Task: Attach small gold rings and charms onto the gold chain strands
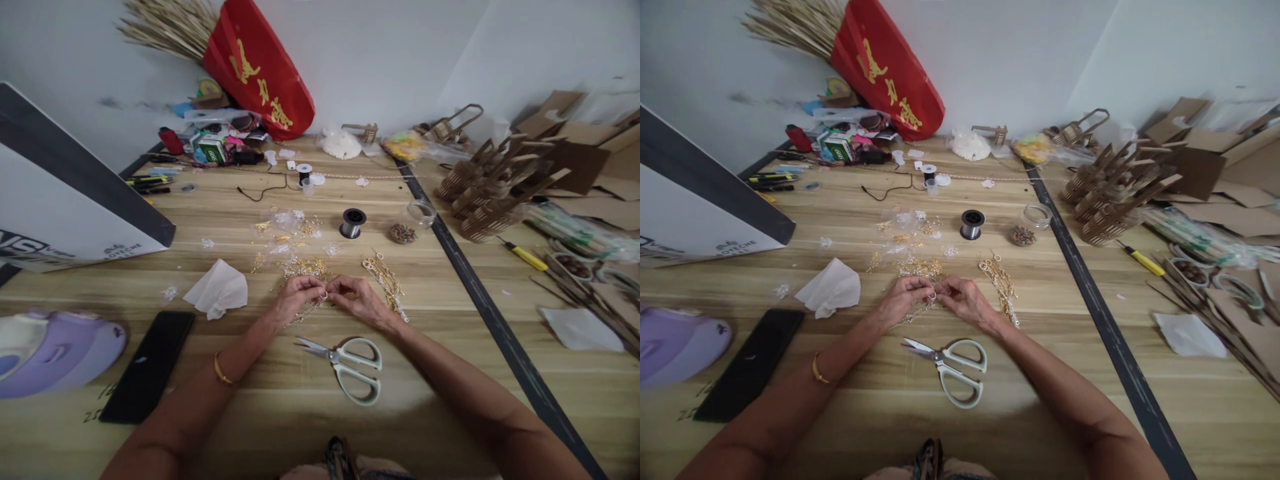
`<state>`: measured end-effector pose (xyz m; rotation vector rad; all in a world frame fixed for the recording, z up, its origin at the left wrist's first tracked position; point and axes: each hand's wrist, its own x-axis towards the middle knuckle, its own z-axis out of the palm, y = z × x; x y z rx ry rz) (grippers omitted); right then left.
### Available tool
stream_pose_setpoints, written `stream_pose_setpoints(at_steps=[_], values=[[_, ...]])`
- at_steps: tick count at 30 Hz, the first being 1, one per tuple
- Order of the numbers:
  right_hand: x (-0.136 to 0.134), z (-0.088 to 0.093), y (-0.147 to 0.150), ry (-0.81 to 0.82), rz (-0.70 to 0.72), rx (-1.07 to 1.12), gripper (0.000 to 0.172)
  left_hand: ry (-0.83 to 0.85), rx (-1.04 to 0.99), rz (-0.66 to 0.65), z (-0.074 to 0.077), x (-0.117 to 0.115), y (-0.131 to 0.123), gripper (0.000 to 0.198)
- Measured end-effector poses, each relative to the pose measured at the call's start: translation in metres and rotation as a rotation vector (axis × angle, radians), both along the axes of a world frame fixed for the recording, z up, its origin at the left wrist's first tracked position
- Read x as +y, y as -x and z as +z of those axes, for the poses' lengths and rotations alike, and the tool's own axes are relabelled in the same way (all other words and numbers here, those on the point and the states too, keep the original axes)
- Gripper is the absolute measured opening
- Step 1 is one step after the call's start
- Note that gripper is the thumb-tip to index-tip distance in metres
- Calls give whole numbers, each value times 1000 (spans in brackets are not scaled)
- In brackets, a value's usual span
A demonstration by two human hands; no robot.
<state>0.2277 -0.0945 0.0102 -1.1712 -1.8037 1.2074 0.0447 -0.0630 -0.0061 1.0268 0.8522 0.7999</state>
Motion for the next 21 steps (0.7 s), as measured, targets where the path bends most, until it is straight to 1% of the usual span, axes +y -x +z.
stream_pose_setpoints(at_steps=[5, 10, 15, 17, 21], values=[[0, 3, 1, 18, -20, -15, 22, -31, 18, -13, 0, 0, 0, 16], [2, 10, 1, 120, -6, 93, 30, -31, 23, 1, 0, 0, 1, 18], [3, 12, 2, 250, 50, 235, 31, -19, 18, 17, 1, 0, 0, 18], [3, 9, 2, 252, 52, 239, 32, -34, 24, 0, 2, 0, 0, 18], [3, 5, 1, 199, 37, 157, 27, -47, 31, -24, 1, 0, 1, 16]])
